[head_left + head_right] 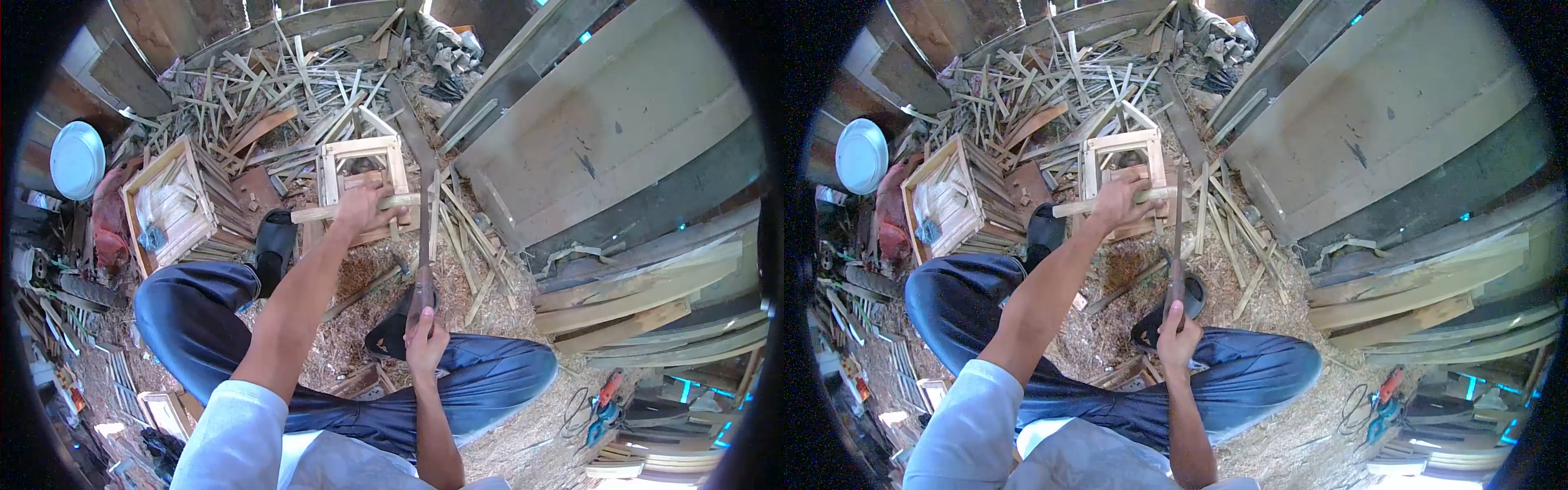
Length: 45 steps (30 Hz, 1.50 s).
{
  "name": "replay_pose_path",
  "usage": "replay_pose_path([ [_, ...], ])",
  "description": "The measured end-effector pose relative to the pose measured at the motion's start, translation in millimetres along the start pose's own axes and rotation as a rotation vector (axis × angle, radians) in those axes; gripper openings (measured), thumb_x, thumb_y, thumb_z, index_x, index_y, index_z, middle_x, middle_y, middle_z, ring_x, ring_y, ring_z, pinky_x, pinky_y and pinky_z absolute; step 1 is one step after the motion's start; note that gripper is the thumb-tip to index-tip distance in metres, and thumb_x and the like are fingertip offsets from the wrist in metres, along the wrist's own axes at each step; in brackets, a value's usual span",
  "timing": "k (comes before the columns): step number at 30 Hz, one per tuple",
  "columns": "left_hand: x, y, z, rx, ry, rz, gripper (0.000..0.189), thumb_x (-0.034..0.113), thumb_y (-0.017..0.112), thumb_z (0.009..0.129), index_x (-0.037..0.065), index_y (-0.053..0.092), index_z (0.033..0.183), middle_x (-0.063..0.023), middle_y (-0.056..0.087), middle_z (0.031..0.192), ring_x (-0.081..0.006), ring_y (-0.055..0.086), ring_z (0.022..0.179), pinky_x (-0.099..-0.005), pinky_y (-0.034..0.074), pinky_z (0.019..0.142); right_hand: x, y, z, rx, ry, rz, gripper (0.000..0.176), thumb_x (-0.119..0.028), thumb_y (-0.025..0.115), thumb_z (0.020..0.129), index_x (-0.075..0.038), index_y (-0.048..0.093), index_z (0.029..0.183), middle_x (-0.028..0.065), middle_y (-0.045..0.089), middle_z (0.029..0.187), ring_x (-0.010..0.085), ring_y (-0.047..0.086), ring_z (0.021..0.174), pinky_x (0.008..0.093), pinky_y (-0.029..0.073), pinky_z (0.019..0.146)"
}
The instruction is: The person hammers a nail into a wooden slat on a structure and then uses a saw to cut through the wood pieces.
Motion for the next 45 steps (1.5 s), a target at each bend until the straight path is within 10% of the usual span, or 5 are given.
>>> replay_pose_path([
  [20,-0.9,14.6,-1.1,-0.037,0.197,0.085,0.062,0.066,0.048,0.087,0.014,0.063,0.117,-0.0131,0.061,0.121,-0.0301,0.061,0.112,-0.0442,0.053,0.087,-11.9,-22.8,-9.0,-0.059,-0.055,-0.228,0.051,-0.032,0.051,0.099,0.005,0.050,0.064,0.0097,0.032,0.050,0.0125,0.031,0.051,0.0389,0.030,0.046],
  [27,9.7,14.1,-4.4,0.031,0.213,0.064,0.054,0.058,0.056,0.085,0.012,0.065,0.111,-0.0127,0.063,0.117,-0.0290,0.061,0.109,-0.0425,0.053,0.087,-43.5,15.5,59.7,0.018,-0.265,-0.225,0.057,-0.039,0.053,0.098,0.005,0.053,0.062,0.0132,0.041,0.048,0.0160,0.040,0.045,0.0416,0.035,0.047],
  [29,12.2,-0.7,-2.0,-0.068,0.148,0.012,0.051,0.056,0.059,0.085,0.012,0.065,0.110,-0.0126,0.063,0.116,-0.0287,0.062,0.107,-0.0414,0.054,0.086,-71.4,46.3,108.6,-0.047,-0.135,-0.389,0.061,-0.044,0.045,0.099,0.006,0.059,0.067,0.0237,0.051,0.053,0.0381,0.057,0.050,0.0464,0.041,0.053],
  [40,5.3,18.6,-1.7,0.050,0.241,-0.059,0.053,0.056,0.063,0.081,0.011,0.067,0.108,-0.0149,0.068,0.102,-0.0340,0.067,0.088,-0.0437,0.055,0.078,-41.8,27.3,71.0,0.058,-0.208,-0.372,0.057,-0.039,0.048,0.099,0.006,0.058,0.065,0.0202,0.046,0.050,0.0268,0.040,0.044,0.0434,0.039,0.050],
  [45,8.4,-3.3,3.0,-0.138,0.140,-0.010,0.056,0.057,0.063,0.081,0.012,0.066,0.114,-0.0171,0.067,0.101,-0.0343,0.066,0.091,-0.0464,0.053,0.080,-40.2,22.4,31.7,0.036,-0.327,-0.252,0.047,-0.032,0.050,0.099,0.005,0.061,0.072,0.0247,0.053,0.058,0.0306,0.063,0.055,0.0443,0.041,0.052],
])
Point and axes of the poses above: each hand's wrist, its own z-axis towards the middle knuckle, its own y-axis out of the palm, x = y × z, the point moved 2 cm from there along z, towards the middle knuckle
